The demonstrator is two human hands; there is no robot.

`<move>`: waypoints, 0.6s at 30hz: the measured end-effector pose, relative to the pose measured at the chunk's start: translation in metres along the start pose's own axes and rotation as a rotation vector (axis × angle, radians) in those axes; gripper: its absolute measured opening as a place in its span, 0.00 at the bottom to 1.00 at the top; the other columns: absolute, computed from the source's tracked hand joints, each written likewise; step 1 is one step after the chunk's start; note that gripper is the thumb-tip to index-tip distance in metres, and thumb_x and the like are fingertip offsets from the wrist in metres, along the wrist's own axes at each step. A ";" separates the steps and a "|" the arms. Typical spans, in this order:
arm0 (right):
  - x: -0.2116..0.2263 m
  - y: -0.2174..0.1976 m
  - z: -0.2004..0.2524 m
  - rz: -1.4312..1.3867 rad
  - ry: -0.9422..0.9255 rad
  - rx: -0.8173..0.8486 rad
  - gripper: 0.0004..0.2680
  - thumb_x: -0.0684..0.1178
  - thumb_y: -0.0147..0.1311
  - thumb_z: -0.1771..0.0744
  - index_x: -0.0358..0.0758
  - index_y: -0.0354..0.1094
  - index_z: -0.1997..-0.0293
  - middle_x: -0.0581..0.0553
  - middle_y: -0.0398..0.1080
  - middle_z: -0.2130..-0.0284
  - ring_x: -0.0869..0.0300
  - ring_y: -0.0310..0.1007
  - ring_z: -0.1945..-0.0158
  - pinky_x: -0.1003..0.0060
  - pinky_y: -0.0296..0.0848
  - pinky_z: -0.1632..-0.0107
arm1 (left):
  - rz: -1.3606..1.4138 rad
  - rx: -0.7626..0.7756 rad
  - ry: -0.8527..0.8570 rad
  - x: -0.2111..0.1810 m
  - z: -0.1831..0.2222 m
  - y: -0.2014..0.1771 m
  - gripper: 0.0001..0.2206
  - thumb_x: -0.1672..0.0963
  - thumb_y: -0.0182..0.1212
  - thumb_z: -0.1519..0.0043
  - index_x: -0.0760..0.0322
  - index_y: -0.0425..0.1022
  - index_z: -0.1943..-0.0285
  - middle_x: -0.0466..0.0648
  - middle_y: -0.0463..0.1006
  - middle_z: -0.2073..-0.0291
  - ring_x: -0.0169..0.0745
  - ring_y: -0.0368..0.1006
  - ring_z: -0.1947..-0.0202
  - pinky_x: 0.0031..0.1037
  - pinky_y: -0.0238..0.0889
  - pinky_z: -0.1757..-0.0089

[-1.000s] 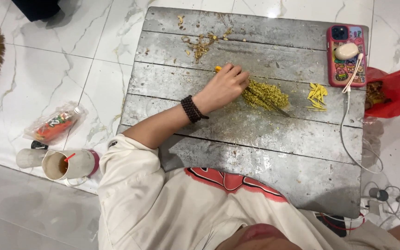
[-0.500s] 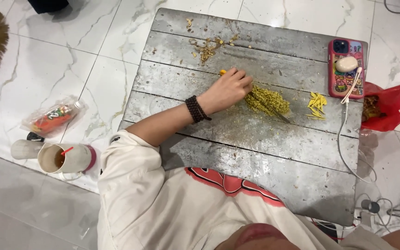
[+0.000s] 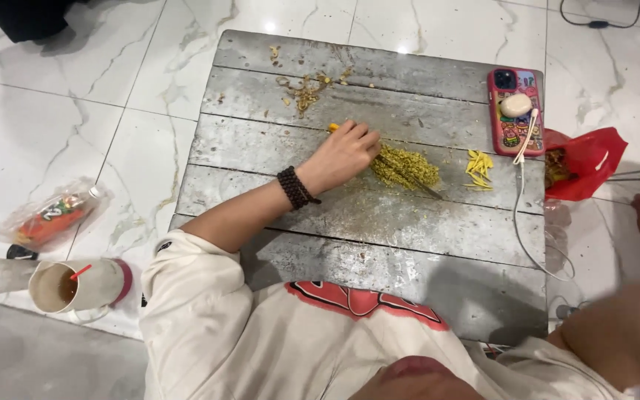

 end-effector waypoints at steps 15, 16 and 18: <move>0.368 0.213 0.331 -0.691 -0.693 1.242 0.30 0.67 0.35 0.31 0.55 0.43 0.15 0.44 0.35 0.12 0.49 0.38 0.08 0.46 0.45 0.06 | -0.048 0.380 -0.036 -0.001 0.001 0.007 0.10 0.54 0.66 0.37 0.61 0.79 0.50 0.47 0.79 0.52 0.37 0.71 0.52 0.32 0.64 0.50; 0.372 0.214 0.336 -0.406 -0.699 1.185 0.22 0.52 0.37 0.28 0.43 0.48 0.21 0.38 0.41 0.17 0.48 0.41 0.13 0.48 0.44 0.10 | -0.049 0.399 -0.034 0.000 0.002 0.008 0.11 0.54 0.65 0.38 0.60 0.78 0.50 0.47 0.78 0.52 0.37 0.70 0.52 0.32 0.63 0.51; 0.371 0.215 0.334 -0.125 -0.687 1.108 0.15 0.38 0.37 0.25 0.31 0.52 0.27 0.32 0.47 0.23 0.46 0.44 0.17 0.50 0.44 0.15 | -0.044 0.418 -0.034 0.001 0.004 0.011 0.11 0.53 0.64 0.38 0.60 0.77 0.49 0.47 0.77 0.52 0.37 0.69 0.52 0.32 0.62 0.51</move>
Point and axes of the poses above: each hand's wrist, its own z-axis away from the middle knuckle, its own y-axis out of the palm, x = y × z, the point moved 2 cm from there along -z, towards the middle knuckle
